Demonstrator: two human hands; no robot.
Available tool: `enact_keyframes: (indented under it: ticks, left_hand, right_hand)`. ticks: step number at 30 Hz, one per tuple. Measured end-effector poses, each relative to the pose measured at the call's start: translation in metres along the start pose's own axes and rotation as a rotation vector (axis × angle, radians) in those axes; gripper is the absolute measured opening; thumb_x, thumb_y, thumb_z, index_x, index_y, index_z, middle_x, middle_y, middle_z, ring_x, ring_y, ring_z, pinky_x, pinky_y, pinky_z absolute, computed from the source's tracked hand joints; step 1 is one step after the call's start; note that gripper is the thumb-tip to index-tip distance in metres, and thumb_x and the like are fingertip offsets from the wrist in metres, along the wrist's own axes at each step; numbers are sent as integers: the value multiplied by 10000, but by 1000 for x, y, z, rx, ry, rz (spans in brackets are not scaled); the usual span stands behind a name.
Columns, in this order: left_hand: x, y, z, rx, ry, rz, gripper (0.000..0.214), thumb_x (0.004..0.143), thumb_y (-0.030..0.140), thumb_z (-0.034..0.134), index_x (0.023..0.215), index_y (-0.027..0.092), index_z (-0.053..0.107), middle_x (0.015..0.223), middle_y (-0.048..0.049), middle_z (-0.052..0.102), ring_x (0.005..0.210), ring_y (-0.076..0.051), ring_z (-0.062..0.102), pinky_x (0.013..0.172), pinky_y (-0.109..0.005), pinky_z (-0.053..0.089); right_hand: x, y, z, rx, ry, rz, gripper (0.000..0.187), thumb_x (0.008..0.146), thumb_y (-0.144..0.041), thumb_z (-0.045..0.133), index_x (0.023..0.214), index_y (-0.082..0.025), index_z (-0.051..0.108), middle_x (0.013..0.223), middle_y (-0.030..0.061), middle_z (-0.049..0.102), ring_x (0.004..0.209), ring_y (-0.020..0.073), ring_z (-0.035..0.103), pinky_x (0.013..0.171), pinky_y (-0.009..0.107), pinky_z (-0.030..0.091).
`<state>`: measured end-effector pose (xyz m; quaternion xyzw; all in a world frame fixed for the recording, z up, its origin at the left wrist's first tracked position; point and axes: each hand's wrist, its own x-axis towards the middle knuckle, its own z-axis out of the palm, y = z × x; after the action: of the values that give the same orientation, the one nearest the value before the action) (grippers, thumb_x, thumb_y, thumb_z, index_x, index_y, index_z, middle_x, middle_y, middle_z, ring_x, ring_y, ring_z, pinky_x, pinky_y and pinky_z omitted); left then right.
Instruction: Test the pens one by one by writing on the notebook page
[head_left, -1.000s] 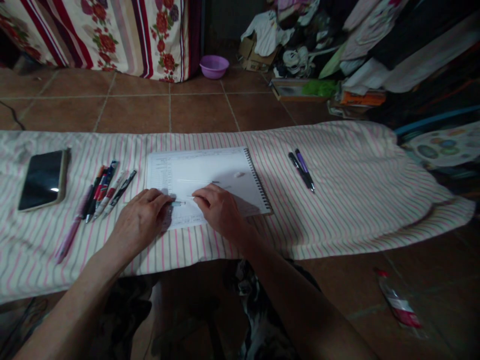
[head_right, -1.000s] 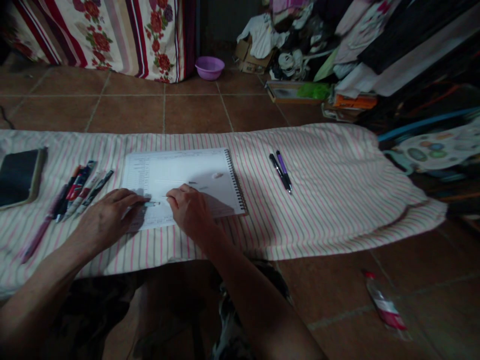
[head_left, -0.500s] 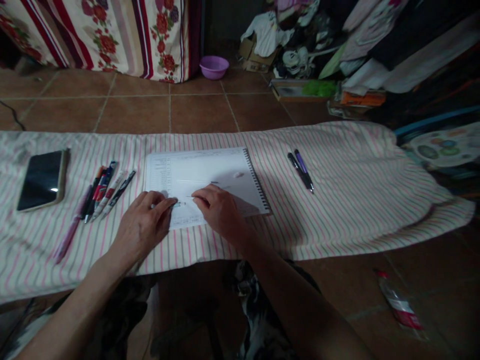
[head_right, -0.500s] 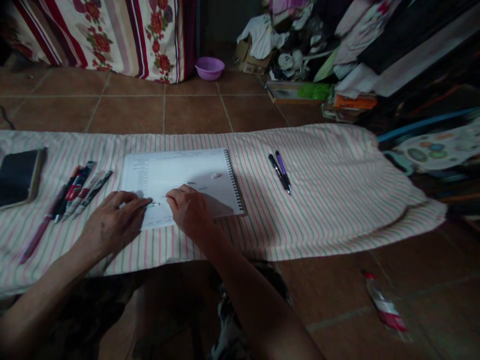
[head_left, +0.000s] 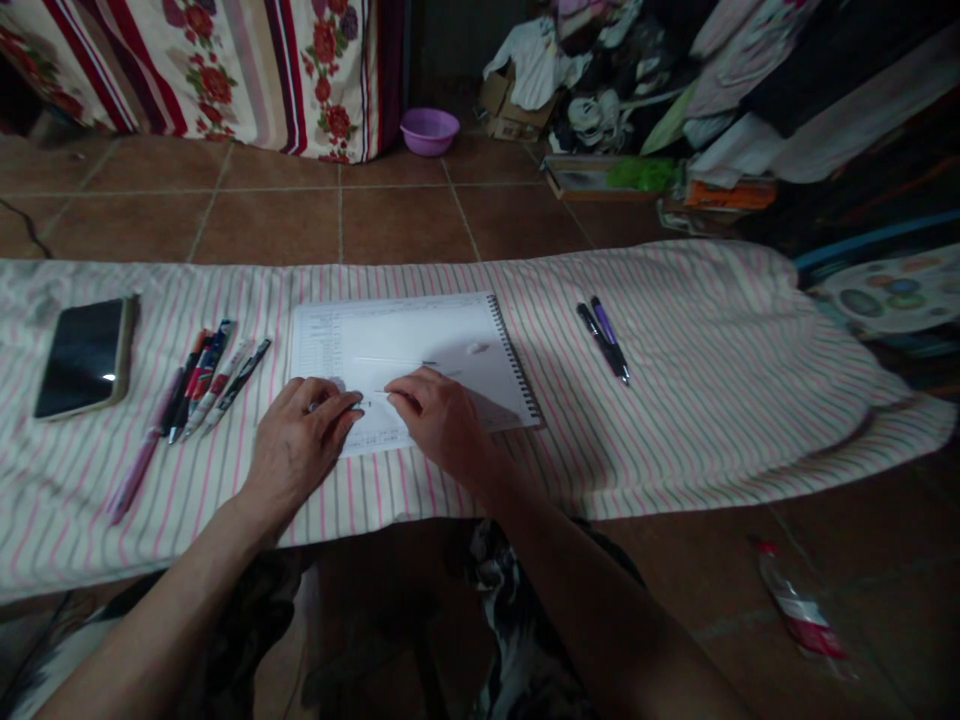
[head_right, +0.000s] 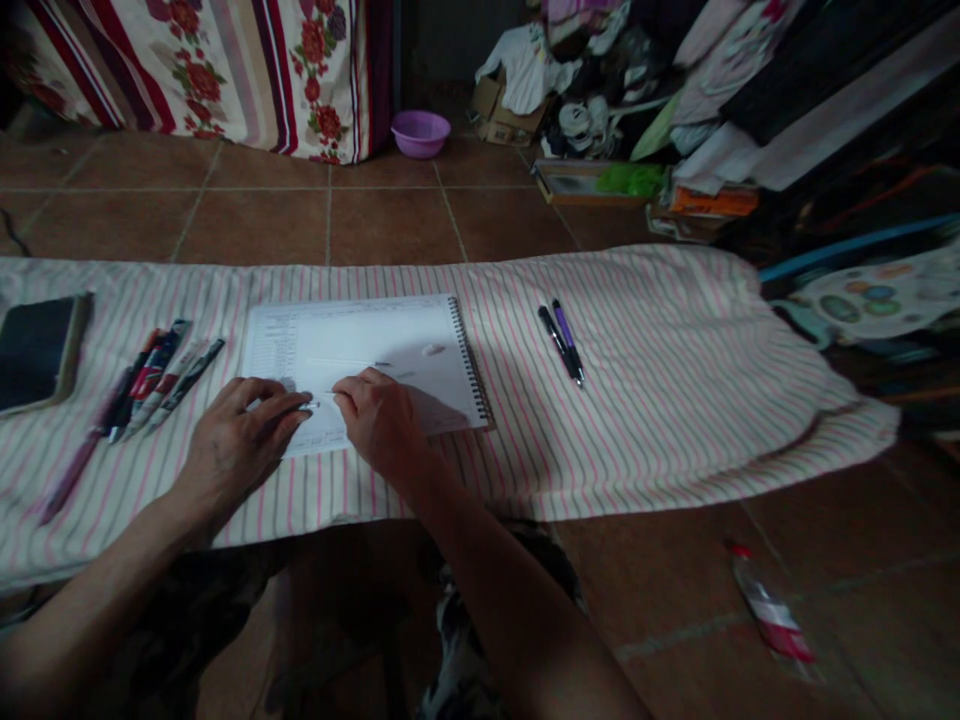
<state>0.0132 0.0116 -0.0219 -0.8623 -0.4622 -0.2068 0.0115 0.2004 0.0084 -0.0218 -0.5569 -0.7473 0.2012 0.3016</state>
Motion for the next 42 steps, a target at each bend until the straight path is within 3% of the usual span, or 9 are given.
enact_keyframes:
  ticks: [17,32,42]
  left_hand:
    - [3,0,6,-52,30,19,220,835,302,522,973,170,632,858,-73,583,810,-209,512,754,-356,451]
    - [6,0,7,-103,-26,-2,176,866,248,444,918,167,592,861,-85,578,821,-224,494,756,-396,443]
    - [7,3,-6,-373,-1,-133,128,886,237,400,875,204,524,849,-46,533,828,-175,539,754,-334,466]
  right_hand:
    - [-1,0,-2,11,8,1,150,842,-172,526,882,-154,669,832,58,663,812,149,590,752,248,423]
    - [-1,2,-1,28,21,-15,144,842,-171,524,871,-168,665,839,52,664,813,147,586,761,253,425]
    - [-2,-8,-6,58,18,-22,160,864,-184,497,896,-166,653,867,52,675,845,144,602,780,251,432]
